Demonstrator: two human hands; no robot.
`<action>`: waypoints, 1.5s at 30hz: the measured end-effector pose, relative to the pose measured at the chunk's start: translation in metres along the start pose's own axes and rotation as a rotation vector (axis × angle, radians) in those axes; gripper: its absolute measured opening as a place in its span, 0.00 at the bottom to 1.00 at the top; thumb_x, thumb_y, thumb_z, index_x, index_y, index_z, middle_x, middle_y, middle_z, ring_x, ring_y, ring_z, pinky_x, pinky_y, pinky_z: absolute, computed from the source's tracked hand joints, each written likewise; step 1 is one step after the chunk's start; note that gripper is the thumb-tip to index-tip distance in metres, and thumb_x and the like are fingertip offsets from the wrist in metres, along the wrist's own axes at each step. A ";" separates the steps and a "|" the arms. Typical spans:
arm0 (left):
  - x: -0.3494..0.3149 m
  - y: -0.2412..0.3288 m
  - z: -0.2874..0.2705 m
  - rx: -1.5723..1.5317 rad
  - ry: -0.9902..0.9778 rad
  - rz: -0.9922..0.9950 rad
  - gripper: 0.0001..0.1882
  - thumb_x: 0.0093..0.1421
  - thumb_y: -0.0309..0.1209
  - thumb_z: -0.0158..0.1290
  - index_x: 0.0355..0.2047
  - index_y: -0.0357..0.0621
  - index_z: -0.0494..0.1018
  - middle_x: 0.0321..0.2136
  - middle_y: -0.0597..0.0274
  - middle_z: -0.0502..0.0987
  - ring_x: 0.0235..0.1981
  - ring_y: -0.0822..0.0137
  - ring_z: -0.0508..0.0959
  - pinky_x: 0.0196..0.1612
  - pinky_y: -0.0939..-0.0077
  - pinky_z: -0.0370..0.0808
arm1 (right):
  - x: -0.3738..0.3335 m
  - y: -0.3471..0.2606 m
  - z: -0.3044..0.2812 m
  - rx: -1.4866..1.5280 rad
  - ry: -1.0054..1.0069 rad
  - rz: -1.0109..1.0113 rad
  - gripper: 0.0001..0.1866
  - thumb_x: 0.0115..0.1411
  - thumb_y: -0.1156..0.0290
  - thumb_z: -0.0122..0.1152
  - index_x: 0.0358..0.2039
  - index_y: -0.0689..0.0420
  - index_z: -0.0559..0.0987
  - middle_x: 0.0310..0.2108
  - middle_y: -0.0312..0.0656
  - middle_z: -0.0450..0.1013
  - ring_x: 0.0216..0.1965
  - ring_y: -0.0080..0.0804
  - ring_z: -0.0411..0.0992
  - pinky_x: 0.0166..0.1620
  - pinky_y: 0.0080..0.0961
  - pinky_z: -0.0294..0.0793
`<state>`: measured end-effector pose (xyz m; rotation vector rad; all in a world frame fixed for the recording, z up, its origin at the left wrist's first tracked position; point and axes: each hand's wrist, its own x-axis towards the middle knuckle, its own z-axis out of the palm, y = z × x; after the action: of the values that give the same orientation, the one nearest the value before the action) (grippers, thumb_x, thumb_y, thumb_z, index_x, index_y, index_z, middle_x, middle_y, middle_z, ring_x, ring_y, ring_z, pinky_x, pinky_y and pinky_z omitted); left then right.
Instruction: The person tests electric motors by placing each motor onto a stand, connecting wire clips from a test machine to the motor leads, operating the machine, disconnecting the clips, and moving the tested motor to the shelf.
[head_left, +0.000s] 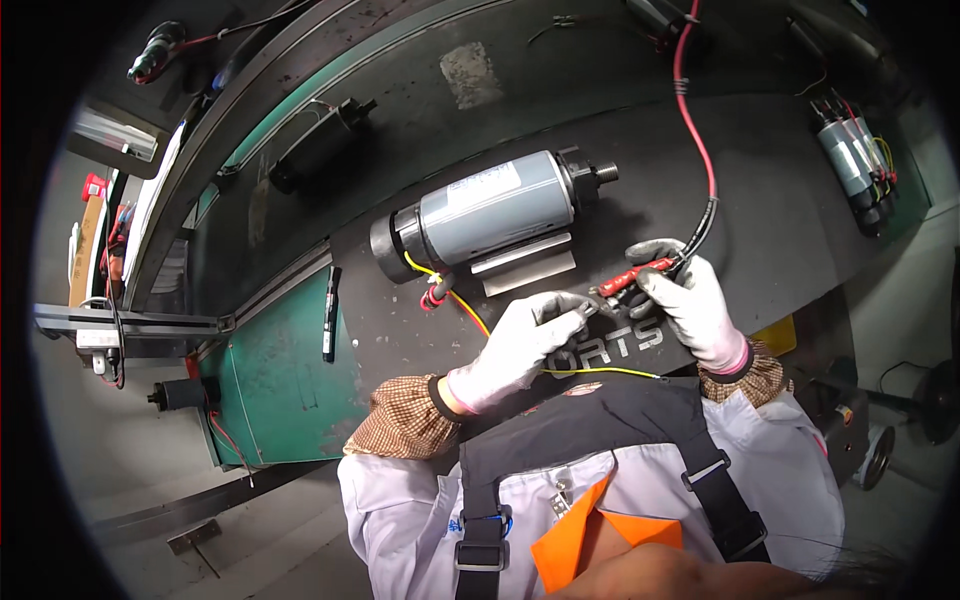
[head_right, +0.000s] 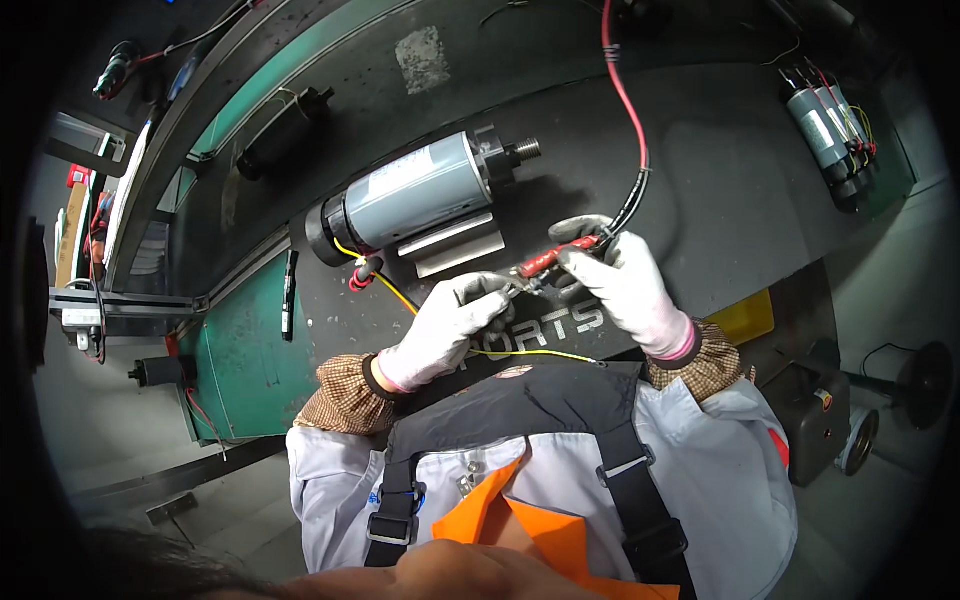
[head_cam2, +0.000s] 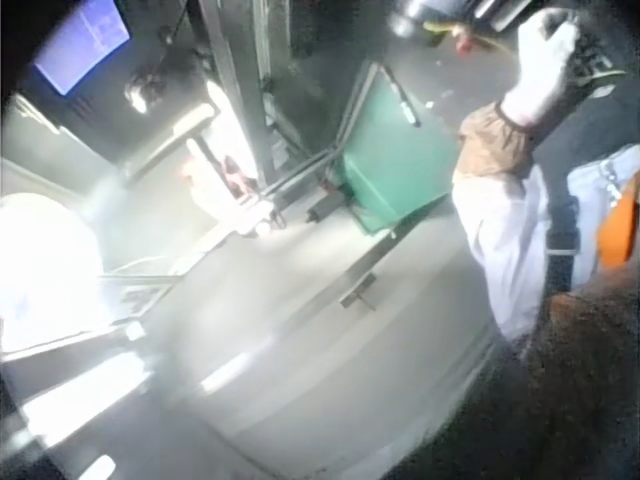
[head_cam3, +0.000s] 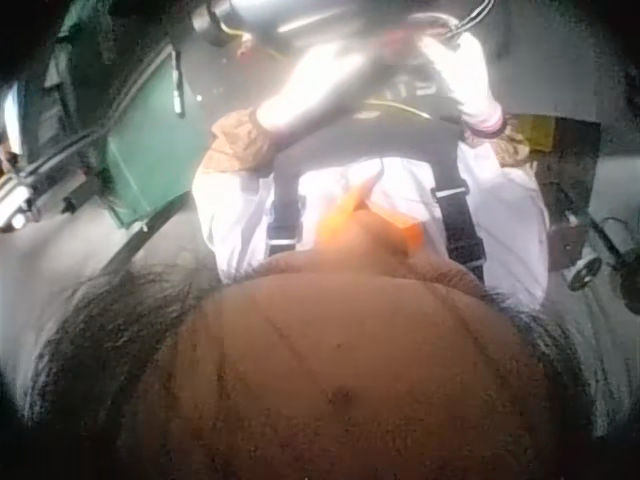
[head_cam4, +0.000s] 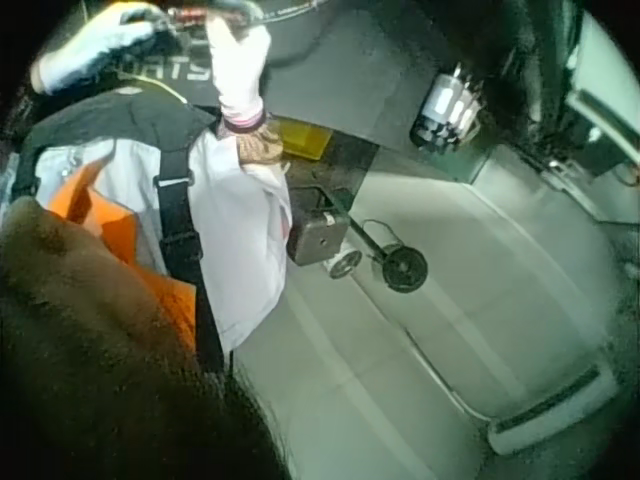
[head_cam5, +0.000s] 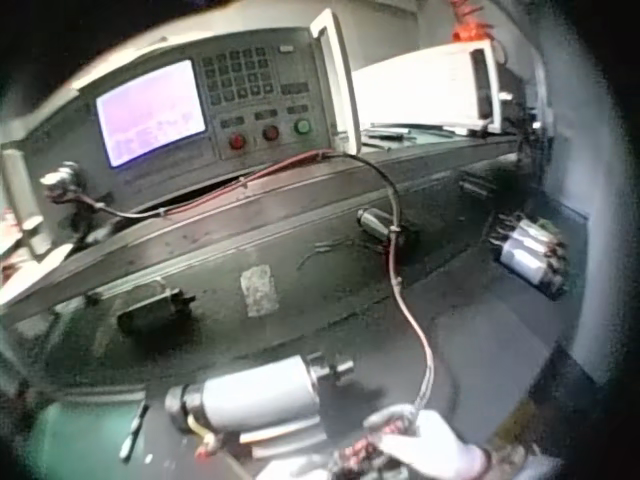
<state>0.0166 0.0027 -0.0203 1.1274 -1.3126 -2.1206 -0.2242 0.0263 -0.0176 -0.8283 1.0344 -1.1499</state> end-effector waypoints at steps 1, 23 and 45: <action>-0.002 -0.003 -0.002 -0.004 0.009 -0.003 0.22 0.65 0.40 0.57 0.52 0.35 0.72 0.35 0.66 0.76 0.31 0.80 0.72 0.38 0.83 0.72 | 0.000 0.004 0.005 -0.083 0.023 -0.056 0.15 0.66 0.77 0.57 0.51 0.67 0.72 0.35 0.43 0.79 0.31 0.26 0.80 0.34 0.18 0.81; -0.009 0.010 -0.002 0.160 0.166 0.192 0.15 0.64 0.29 0.57 0.49 0.33 0.78 0.35 0.65 0.81 0.34 0.79 0.75 0.40 0.82 0.73 | -0.015 0.015 0.003 -0.197 -0.035 -0.285 0.12 0.62 0.82 0.58 0.47 0.65 0.74 0.44 0.43 0.75 0.44 0.23 0.74 0.49 0.22 0.75; -0.007 0.065 0.015 1.376 0.209 0.765 0.33 0.47 0.27 0.65 0.54 0.36 0.68 0.40 0.49 0.78 0.41 0.49 0.79 0.43 0.57 0.76 | 0.001 -0.021 -0.025 -0.462 -0.198 0.157 0.22 0.68 0.70 0.53 0.62 0.61 0.68 0.35 0.38 0.78 0.32 0.17 0.74 0.37 0.19 0.78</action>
<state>0.0041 -0.0153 0.0433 0.8876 -2.5709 -0.3777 -0.2547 0.0208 -0.0069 -1.1749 1.1929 -0.6858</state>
